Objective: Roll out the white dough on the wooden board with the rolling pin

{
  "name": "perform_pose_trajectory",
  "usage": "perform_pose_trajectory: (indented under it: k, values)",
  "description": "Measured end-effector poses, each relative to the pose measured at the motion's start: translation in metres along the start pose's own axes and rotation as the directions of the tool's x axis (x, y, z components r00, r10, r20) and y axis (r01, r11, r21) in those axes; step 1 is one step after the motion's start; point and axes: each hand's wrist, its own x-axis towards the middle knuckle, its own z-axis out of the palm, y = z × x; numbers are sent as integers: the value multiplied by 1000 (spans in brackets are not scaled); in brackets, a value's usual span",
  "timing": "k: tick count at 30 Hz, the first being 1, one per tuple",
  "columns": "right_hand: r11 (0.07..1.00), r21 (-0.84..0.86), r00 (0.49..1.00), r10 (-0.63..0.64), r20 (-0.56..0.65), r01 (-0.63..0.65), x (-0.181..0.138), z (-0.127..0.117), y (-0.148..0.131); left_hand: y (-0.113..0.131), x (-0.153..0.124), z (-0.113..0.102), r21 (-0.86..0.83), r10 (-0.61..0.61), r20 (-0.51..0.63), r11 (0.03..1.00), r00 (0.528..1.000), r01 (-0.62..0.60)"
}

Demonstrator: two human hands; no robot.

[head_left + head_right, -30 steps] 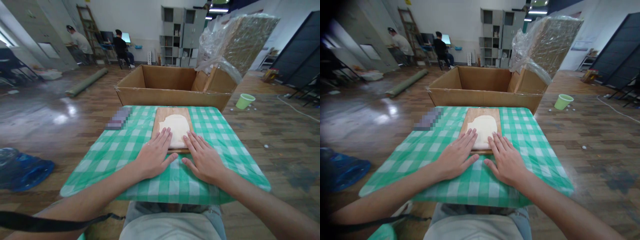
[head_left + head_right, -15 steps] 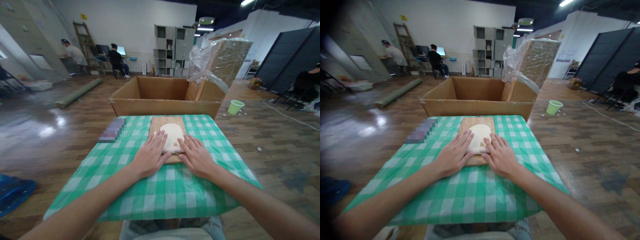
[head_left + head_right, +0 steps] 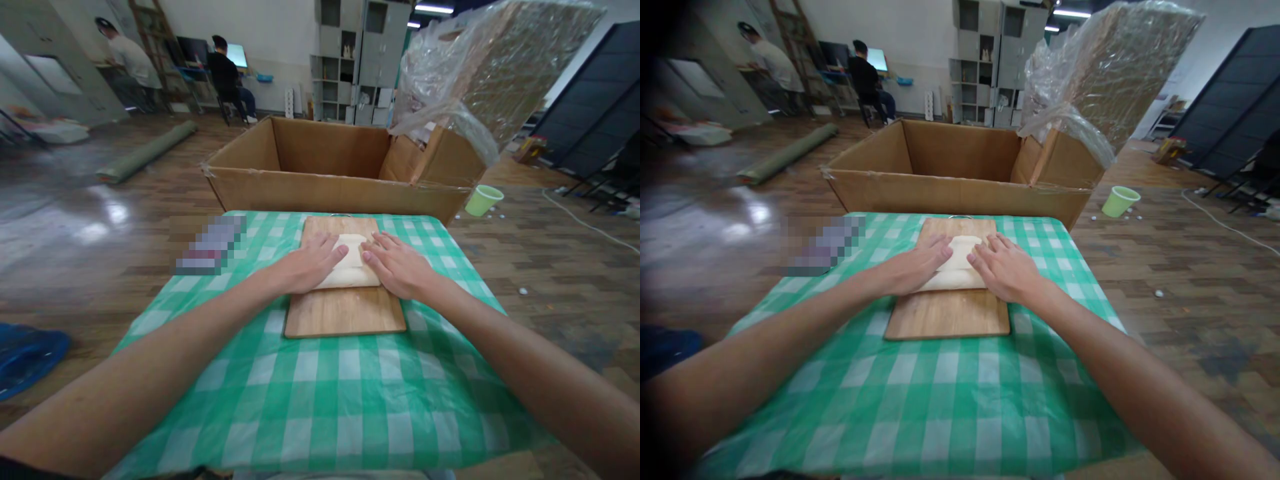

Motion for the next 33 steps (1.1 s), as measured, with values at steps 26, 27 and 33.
perform_pose_trajectory:
  k: [26, 27, 33]
  values:
    - [993, 47, 968, -92, -234, 106, -127, 10, -72, 68, -132, 16, 324, 260, -125, 923, 957, -208]
    - [992, 54, 965, -100, -242, 117, -126, 8, -71, 66, -131, 16, 327, 268, -131, 921, 955, -214]
    - [986, 64, 937, -126, -325, 154, -118, -12, -67, 67, -129, 0, 264, 216, -166, 950, 962, -168]
